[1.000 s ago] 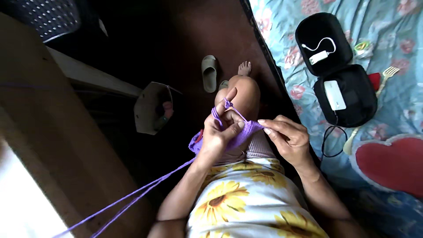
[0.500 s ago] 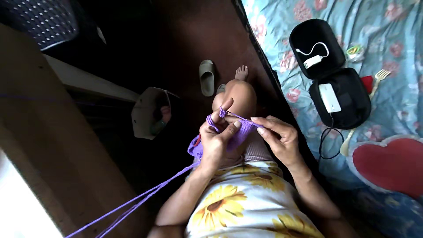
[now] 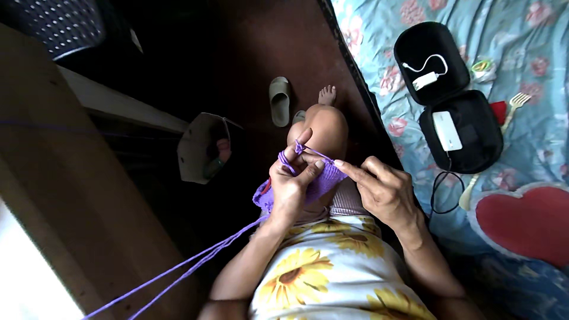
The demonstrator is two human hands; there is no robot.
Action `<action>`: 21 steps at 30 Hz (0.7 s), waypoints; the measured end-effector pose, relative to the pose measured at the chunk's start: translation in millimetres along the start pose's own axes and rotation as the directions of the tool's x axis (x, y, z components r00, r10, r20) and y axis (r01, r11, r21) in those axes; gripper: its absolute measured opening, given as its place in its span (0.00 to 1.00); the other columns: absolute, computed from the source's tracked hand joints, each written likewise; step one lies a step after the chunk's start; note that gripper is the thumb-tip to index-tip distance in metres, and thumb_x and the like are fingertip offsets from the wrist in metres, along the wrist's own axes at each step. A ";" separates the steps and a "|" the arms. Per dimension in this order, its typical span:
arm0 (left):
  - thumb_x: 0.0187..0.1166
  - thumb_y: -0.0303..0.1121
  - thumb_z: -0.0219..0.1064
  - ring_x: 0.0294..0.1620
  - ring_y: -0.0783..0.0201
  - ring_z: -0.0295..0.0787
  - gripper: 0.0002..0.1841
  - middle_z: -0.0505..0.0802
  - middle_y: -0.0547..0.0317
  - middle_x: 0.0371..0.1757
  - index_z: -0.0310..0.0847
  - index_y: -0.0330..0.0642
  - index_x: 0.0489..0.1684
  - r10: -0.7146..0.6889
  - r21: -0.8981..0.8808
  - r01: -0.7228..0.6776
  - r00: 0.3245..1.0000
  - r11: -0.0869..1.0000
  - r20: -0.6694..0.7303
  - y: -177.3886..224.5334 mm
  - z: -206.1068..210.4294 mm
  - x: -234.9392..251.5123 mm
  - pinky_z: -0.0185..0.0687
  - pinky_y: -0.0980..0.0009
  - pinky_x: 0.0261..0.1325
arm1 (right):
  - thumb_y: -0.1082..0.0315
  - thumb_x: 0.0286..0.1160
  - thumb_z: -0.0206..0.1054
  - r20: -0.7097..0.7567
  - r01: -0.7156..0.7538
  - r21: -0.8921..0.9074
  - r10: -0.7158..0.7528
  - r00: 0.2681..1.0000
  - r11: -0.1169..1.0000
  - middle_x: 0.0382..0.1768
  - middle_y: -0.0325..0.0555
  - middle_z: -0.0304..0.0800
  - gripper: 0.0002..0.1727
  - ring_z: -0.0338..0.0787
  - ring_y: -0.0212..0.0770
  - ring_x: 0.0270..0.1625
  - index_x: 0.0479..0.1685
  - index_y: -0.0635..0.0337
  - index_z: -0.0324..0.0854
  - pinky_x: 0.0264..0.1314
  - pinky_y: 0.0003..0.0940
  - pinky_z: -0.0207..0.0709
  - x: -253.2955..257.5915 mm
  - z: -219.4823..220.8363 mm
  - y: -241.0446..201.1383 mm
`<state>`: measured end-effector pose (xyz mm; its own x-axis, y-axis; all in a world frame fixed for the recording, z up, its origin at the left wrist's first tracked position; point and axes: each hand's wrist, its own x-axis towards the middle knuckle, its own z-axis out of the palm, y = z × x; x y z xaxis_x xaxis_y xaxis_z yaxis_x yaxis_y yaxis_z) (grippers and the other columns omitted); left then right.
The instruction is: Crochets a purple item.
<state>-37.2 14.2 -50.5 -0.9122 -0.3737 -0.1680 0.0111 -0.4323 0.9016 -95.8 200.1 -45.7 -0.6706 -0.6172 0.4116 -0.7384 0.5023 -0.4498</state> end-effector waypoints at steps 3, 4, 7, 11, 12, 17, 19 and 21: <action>0.68 0.13 0.68 0.34 0.71 0.92 0.31 0.96 0.59 0.37 0.74 0.34 0.77 0.006 0.006 -0.006 1.000 1.000 0.002 -0.3 -0.2 -0.7 0.90 0.74 0.43 | 0.74 0.77 0.64 -0.017 0.017 -0.029 -0.018 1.000 0.999 0.24 0.46 0.75 0.20 0.75 0.39 0.22 0.61 0.44 0.94 0.20 0.30 0.63 -1.7 3.5 -1.3; 0.69 0.13 0.68 0.34 0.71 0.92 0.31 0.96 0.59 0.37 0.74 0.34 0.77 0.001 0.008 -0.001 1.000 1.000 0.001 -0.6 -0.4 -0.7 0.90 0.74 0.43 | 0.74 0.77 0.65 -0.023 0.022 -0.039 -0.022 0.999 0.999 0.24 0.46 0.75 0.20 0.75 0.40 0.21 0.61 0.44 0.94 0.20 0.30 0.63 -1.9 4.8 -1.9; 0.68 0.13 0.68 0.33 0.71 0.92 0.31 0.96 0.59 0.36 0.75 0.35 0.76 -0.014 0.004 0.014 1.000 1.000 -0.010 -1.3 -0.2 -1.1 0.89 0.74 0.42 | 0.75 0.75 0.65 -0.033 0.027 -0.080 -0.029 0.999 0.996 0.24 0.46 0.75 0.21 0.75 0.40 0.21 0.61 0.44 0.94 0.19 0.30 0.63 -2.2 6.6 -4.2; 0.69 0.13 0.69 0.33 0.71 0.92 0.30 0.96 0.59 0.36 0.76 0.35 0.76 -0.029 -0.004 0.029 1.000 1.000 -0.003 -0.9 -0.6 -1.2 0.90 0.73 0.42 | 0.75 0.75 0.65 -0.050 0.021 -0.074 -0.025 0.998 0.997 0.24 0.46 0.75 0.21 0.75 0.40 0.21 0.60 0.45 0.94 0.19 0.30 0.62 -3.3 8.4 -4.7; 0.69 0.14 0.69 0.33 0.71 0.92 0.30 0.96 0.59 0.36 0.76 0.35 0.76 -0.037 -0.006 0.037 0.999 0.999 0.002 -1.0 -1.3 -1.0 0.90 0.73 0.43 | 0.75 0.75 0.66 -0.056 0.020 -0.070 -0.024 0.998 0.997 0.24 0.46 0.76 0.20 0.75 0.40 0.21 0.60 0.45 0.94 0.19 0.30 0.62 -3.2 9.1 -4.9; 0.69 0.14 0.69 0.32 0.72 0.91 0.27 0.96 0.60 0.33 0.80 0.36 0.71 -0.110 -0.031 0.110 0.994 0.993 0.002 1.4 -2.2 -0.4 0.89 0.73 0.42 | 0.75 0.74 0.66 -0.077 0.031 -0.062 -0.036 0.996 0.998 0.24 0.46 0.75 0.20 0.74 0.39 0.21 0.59 0.46 0.95 0.19 0.29 0.62 -3.0 11.7 -4.1; 0.69 0.14 0.69 0.31 0.72 0.91 0.27 0.95 0.60 0.33 0.79 0.37 0.72 -0.147 -0.062 0.147 0.989 0.987 0.017 1.9 -2.7 0.2 0.89 0.74 0.41 | 0.75 0.74 0.66 -0.090 0.043 -0.052 -0.048 0.995 0.998 0.24 0.46 0.76 0.19 0.74 0.39 0.22 0.57 0.47 0.95 0.20 0.29 0.62 -2.9 12.6 -2.9; 0.69 0.14 0.67 0.30 0.73 0.91 0.28 0.95 0.61 0.32 0.79 0.37 0.73 -0.192 -0.107 0.195 0.981 0.975 0.036 2.1 -2.8 0.6 0.89 0.75 0.40 | 0.75 0.74 0.66 -0.103 0.056 -0.019 -0.058 0.993 0.998 0.25 0.47 0.77 0.18 0.75 0.39 0.22 0.56 0.48 0.96 0.21 0.28 0.63 -2.9 13.5 -0.8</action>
<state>-36.6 10.7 -49.8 -0.9115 -0.2543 -0.3234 -0.1229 -0.5820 0.8039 -92.3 193.3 -57.3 -0.6307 -0.5794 0.5162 -0.7760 0.4788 -0.4107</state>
